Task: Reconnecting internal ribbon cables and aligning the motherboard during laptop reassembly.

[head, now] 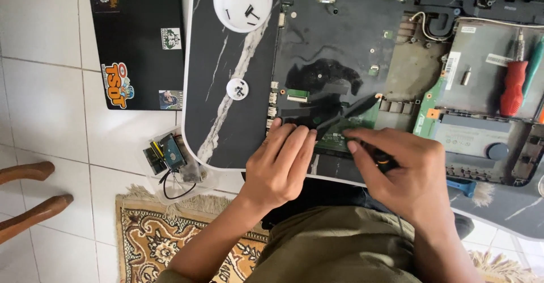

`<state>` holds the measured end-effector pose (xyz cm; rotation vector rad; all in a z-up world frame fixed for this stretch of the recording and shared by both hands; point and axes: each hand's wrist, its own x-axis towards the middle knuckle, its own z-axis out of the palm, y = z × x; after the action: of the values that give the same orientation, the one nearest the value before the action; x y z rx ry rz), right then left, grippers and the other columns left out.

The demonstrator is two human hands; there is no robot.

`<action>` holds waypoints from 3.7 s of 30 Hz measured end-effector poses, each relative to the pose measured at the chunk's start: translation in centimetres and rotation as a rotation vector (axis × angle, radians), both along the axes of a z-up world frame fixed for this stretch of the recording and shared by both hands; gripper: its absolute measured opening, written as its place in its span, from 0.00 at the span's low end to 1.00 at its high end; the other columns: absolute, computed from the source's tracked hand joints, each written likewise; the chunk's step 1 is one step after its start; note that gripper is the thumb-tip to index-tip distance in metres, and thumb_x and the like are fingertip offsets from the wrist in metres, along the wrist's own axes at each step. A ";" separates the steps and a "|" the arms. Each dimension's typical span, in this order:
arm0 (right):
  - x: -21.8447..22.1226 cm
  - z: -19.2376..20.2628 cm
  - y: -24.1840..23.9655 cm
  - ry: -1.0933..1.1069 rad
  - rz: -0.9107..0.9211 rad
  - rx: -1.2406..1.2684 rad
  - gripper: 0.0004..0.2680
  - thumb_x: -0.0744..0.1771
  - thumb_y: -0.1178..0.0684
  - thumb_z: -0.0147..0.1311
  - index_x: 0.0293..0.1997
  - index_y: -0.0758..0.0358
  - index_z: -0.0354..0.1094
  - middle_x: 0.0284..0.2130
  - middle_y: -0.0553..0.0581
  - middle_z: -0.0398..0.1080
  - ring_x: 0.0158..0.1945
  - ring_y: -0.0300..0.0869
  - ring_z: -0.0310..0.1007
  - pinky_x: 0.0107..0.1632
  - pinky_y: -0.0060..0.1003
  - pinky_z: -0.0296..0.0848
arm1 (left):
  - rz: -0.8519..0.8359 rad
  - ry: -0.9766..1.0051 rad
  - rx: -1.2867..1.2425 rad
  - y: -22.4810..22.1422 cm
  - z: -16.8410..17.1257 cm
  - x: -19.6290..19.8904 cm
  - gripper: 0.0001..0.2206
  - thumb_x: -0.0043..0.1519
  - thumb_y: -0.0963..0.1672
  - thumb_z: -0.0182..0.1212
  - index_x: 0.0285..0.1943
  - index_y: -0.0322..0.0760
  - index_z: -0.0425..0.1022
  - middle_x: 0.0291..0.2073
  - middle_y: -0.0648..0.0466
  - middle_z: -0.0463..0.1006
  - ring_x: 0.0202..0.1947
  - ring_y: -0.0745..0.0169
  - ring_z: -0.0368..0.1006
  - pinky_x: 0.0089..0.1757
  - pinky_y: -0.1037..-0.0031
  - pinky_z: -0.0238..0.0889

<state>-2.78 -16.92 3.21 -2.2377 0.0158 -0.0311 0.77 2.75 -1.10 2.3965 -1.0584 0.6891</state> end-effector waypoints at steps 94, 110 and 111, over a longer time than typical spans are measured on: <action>-1.8 -2.8 3.9 -0.257 0.057 -0.346 0.02 0.67 0.61 0.70 0.39 0.62 0.81 0.23 0.47 0.75 0.17 0.33 0.61 0.22 0.29 0.55 | -0.066 0.718 -0.298 5.6 2.4 1.7 0.07 0.61 0.28 0.59 0.45 0.17 0.75 0.44 0.39 0.69 0.55 0.43 0.73 0.45 0.72 0.86; -1.9 -3.3 4.0 -0.289 0.034 -0.338 0.03 0.68 0.59 0.71 0.37 0.62 0.81 0.22 0.46 0.73 0.17 0.33 0.58 0.20 0.28 0.50 | -0.286 0.512 0.249 5.8 4.4 5.9 0.05 0.64 0.39 0.72 0.36 0.30 0.81 0.40 0.54 0.76 0.47 0.56 0.70 0.23 0.76 0.65; -1.9 -3.3 4.0 -0.295 0.034 -0.347 0.03 0.68 0.59 0.71 0.37 0.61 0.81 0.21 0.45 0.72 0.17 0.33 0.57 0.21 0.29 0.49 | -0.310 0.531 0.264 5.9 4.2 6.0 0.05 0.64 0.37 0.71 0.36 0.30 0.79 0.40 0.54 0.76 0.47 0.57 0.68 0.22 0.77 0.65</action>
<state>-4.65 -12.94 -0.13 -2.5566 -0.2011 -0.3699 6.77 8.61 3.08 2.3426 -1.2885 -0.2000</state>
